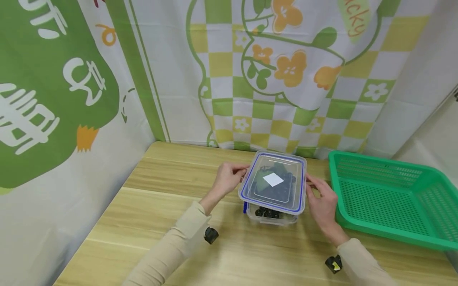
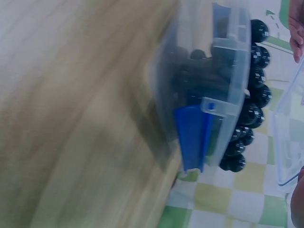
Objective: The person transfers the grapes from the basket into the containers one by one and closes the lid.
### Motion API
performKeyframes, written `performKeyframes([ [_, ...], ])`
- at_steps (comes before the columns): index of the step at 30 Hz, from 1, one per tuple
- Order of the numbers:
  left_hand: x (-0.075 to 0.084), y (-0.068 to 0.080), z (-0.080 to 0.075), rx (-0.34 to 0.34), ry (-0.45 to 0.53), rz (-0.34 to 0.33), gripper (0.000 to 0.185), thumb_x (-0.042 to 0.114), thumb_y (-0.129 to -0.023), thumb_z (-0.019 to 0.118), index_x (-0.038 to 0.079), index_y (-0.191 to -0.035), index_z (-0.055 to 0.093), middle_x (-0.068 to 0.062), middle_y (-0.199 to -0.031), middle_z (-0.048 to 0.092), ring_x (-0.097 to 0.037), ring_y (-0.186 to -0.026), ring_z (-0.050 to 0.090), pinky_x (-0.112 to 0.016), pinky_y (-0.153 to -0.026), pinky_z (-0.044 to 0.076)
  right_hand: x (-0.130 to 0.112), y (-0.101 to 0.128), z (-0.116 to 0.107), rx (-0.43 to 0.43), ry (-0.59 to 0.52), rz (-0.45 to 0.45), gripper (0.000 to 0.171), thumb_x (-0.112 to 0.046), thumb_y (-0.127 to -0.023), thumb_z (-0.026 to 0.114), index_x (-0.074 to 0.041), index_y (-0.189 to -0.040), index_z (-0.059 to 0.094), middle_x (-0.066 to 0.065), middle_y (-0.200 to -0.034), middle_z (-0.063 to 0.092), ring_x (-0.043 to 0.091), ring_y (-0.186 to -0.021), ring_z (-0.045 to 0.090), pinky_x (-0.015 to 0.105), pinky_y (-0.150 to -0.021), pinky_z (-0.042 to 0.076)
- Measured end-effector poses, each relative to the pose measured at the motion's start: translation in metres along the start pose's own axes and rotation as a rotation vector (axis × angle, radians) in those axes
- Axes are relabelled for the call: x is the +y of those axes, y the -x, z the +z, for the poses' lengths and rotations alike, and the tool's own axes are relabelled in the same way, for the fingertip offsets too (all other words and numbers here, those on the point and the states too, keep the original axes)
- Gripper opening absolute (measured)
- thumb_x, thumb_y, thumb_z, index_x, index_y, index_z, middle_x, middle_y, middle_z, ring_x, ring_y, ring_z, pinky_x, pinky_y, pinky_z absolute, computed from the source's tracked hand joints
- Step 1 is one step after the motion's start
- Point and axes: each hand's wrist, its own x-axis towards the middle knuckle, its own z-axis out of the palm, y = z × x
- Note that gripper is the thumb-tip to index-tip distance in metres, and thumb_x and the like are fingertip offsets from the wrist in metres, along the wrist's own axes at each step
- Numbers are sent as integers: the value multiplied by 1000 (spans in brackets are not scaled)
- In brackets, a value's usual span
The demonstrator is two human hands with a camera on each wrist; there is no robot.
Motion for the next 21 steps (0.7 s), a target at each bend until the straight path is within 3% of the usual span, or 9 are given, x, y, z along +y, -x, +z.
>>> performKeyframes([
  [4, 4, 1, 1, 9, -31, 73, 19, 2, -86, 64, -1, -103, 71, -18, -99, 72, -28, -83, 71, -22, -65, 58, -5, -8, -2, 15, -39, 33, 25, 20, -76, 64, 13, -100, 67, 31, -88, 65, -10, -90, 58, 2, -77, 48],
  [7, 7, 2, 2, 1, 40, 86, 21, 2, -85, 65, -3, -105, 69, -21, -102, 70, -30, -83, 71, -23, -63, 59, -6, -13, -4, 35, -29, 72, 21, 17, -79, 64, 13, -99, 68, 27, -88, 65, -10, -89, 58, 2, -77, 48],
  [13, 10, 3, 6, 15, 194, 154, 16, -3, -86, 63, -11, -100, 68, -26, -97, 69, -30, -74, 70, -23, -69, 60, -7, -18, -5, 63, -53, 107, 14, 20, -75, 66, 15, -88, 68, -12, -90, 64, -10, -84, 58, 2, -76, 48],
  [15, 12, 3, 6, 34, 213, 158, 16, 0, -87, 64, -9, -99, 69, -25, -94, 69, -29, -72, 68, -23, -68, 60, -8, -18, -6, 61, -72, 131, 12, 20, -75, 65, 16, -86, 67, -17, -90, 63, -9, -83, 59, 3, -75, 48],
  [21, 18, 2, 7, 103, 262, 158, 17, 4, -87, 66, -5, -100, 71, -23, -94, 70, -28, -69, 66, -19, -63, 57, -18, -22, -8, 32, -23, 172, 9, 17, -77, 66, 16, -85, 67, 16, -81, 66, -12, -81, 57, 2, -73, 47],
])
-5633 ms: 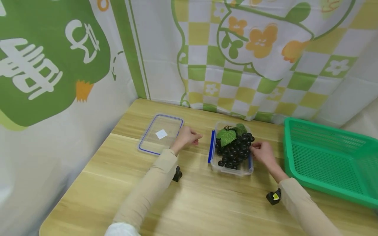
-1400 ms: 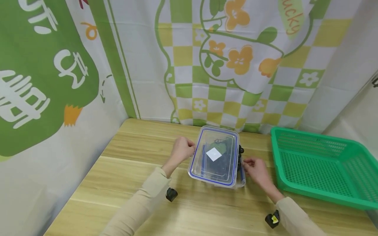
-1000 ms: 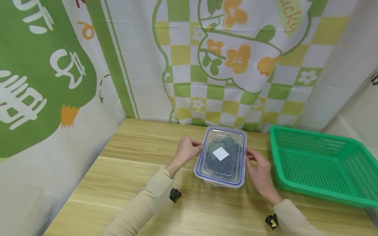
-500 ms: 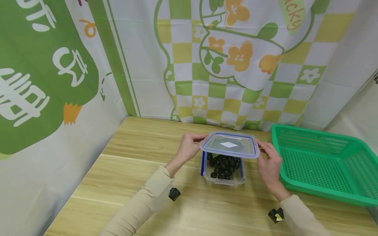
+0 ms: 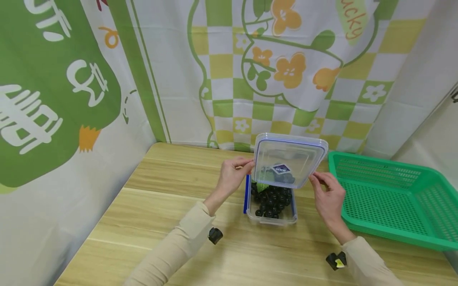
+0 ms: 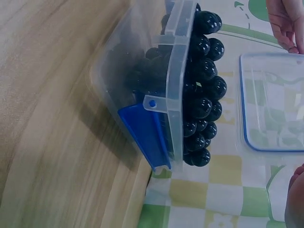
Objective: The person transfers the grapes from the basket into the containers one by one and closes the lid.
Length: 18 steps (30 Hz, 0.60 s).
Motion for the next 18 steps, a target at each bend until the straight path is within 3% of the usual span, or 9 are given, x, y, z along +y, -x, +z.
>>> performKeyframes([
  [3, 0, -2, 1, 37, -3, -8, 16, 6, -86, 68, -4, -98, 72, -23, -93, 70, -19, -65, 63, -15, -57, 52, -3, -1, 0, -16, 45, -12, 8, 17, -76, 66, 15, -84, 67, 25, -78, 63, -14, -78, 54, 1, -71, 44],
  [6, -1, -3, 2, 57, -24, -34, 16, 8, -86, 68, -3, -96, 72, -22, -91, 71, -7, -60, 59, -14, -53, 48, 0, -1, 0, -39, 76, 29, 7, 15, -77, 68, 12, -82, 68, 15, -73, 64, -13, -72, 52, 1, -65, 42],
  [9, -4, -2, 1, 58, -65, -68, 16, 9, -86, 68, -3, -94, 73, -22, -84, 71, -4, -57, 55, -14, -52, 46, 6, 2, 0, -95, 88, 176, 5, 5, -81, 69, 8, -85, 69, -5, -71, 63, -11, -64, 52, 3, -57, 41],
  [11, -6, -1, 1, 54, -101, -106, 16, 11, -86, 68, -2, -92, 74, -21, -80, 71, -4, -56, 55, -15, -52, 46, 10, 4, 0, -145, 112, 293, 10, -4, -84, 69, 5, -87, 70, -10, -71, 62, -9, -60, 51, 6, -52, 41],
  [14, -12, 0, 1, 38, -159, -163, 17, 14, -87, 68, -1, -90, 75, -19, -78, 72, -6, -55, 57, -16, -51, 46, 14, 8, 0, -229, 148, 423, 18, -13, -88, 67, 5, -89, 71, -2, -69, 64, -5, -57, 52, 10, -51, 44],
  [18, -20, 0, 4, 2, -208, -225, 20, 18, -86, 69, 0, -89, 75, -19, -78, 72, -14, -55, 61, -16, -48, 46, 18, 13, -2, -313, 186, 531, 24, -17, -90, 64, 7, -91, 70, 8, -67, 65, 1, -56, 54, 12, -51, 47],
])
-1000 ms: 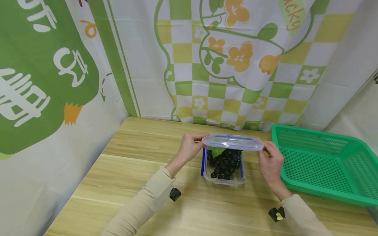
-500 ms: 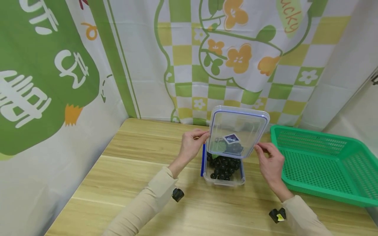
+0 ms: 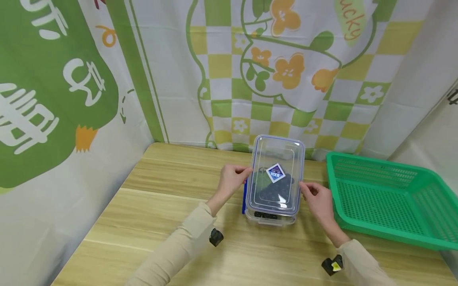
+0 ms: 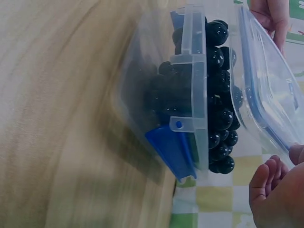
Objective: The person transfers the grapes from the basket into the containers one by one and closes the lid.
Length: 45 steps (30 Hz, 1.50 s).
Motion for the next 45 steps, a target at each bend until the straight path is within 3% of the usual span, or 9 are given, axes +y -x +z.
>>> performKeyframes([
  [7, -19, -3, 11, -61, -95, -58, 20, 22, -83, 73, 3, -86, 76, -15, -75, 73, -3, -47, 51, -15, -46, 45, 13, 2, 4, -116, 76, 119, 32, -24, -91, 63, 8, -94, 69, 18, -75, 67, 9, -57, 57, 17, -50, 46],
  [11, -27, -5, 18, -59, -143, -68, 21, 22, -82, 74, 2, -83, 76, -14, -76, 73, -3, -50, 52, -15, -47, 43, 23, 1, 9, -173, 74, 163, 36, -26, -92, 63, 10, -97, 68, 14, -73, 66, 9, -58, 56, 19, -51, 47],
  [18, -32, -2, 22, -59, -208, -89, 26, 23, -82, 73, -2, -84, 74, -16, -80, 73, -15, -59, 62, -18, -50, 48, 25, -1, 11, -226, 7, 276, 38, -24, -92, 61, 13, -103, 64, -3, -66, 60, 9, -62, 55, 25, -55, 53],
  [24, -34, -2, 21, -55, -212, -164, 27, 22, -82, 72, -3, -93, 72, -17, -92, 73, -26, -82, 68, -27, -68, 56, 13, -7, 11, -283, -22, 316, 40, -25, -94, 59, 14, -102, 61, -5, -66, 59, 6, -61, 54, 25, -56, 53],
  [28, -32, -2, 23, -65, -184, -180, 29, 22, -82, 73, -3, -97, 71, -18, -96, 72, -29, -88, 68, -31, -72, 58, 13, -6, 9, -288, -29, 336, 38, -22, -94, 58, 15, -102, 60, -5, -64, 58, 5, -59, 53, 25, -56, 53],
  [32, -30, -4, 26, -70, -168, -196, 30, 23, -82, 73, -3, -97, 71, -17, -96, 72, -26, -83, 68, -27, -67, 57, 15, -6, 7, -278, -20, 340, 36, -20, -95, 57, 16, -102, 60, -5, -64, 57, 5, -58, 53, 24, -54, 52],
  [38, -34, -6, 27, -45, -156, -274, 24, 18, -80, 72, -3, -92, 72, -17, -89, 72, -16, -64, 63, -21, -55, 53, 12, -7, 15, -307, -37, 348, 32, -17, -94, 58, 15, -96, 60, -5, -61, 56, 7, -57, 54, 26, -54, 53],
  [45, -37, -8, 24, -34, -149, -304, 24, 14, -80, 72, -3, -95, 70, -16, -92, 72, -15, -65, 62, -21, -57, 54, 11, -13, 22, -390, -128, 434, 28, -17, -96, 54, 10, -100, 52, -5, -65, 55, 6, -58, 55, 23, -54, 52],
])
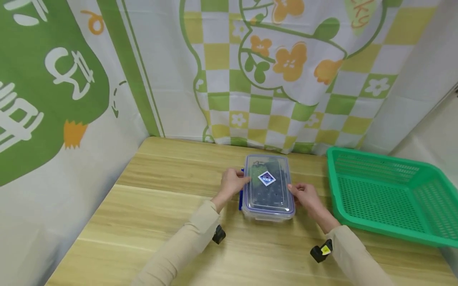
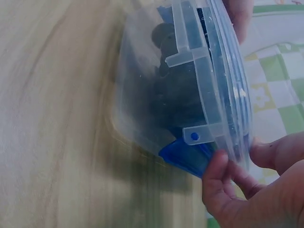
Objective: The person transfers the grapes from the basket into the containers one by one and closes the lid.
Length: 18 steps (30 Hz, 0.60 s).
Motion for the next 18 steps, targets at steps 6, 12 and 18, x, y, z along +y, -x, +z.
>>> performKeyframes([
  [6, -4, -2, 2, -26, 81, -56, 24, 8, -77, 73, -6, -96, 68, -19, -95, 70, -14, -61, 59, -25, -57, 56, 6, -3, -2, -131, -73, 92, 45, -21, -98, 50, 12, -126, 37, -6, -74, 61, 3, -65, 59, 23, -60, 52],
  [12, -6, -7, 4, -75, 204, -183, 26, 4, -80, 71, -9, -101, 63, -20, -101, 65, -17, -65, 61, -35, -71, 61, 5, -5, -2, -153, -79, 112, 52, -20, -99, 48, 17, -133, 33, -4, -81, 65, 4, -72, 62, 24, -68, 55],
  [18, -4, -12, 4, -92, 212, -214, 28, 4, -83, 68, -8, -107, 61, -20, -105, 63, -20, -74, 62, -36, -75, 60, 2, -9, -3, -146, -82, 96, 58, -20, -99, 49, 17, -137, 27, -2, -84, 65, 4, -73, 62, 27, -74, 56],
])
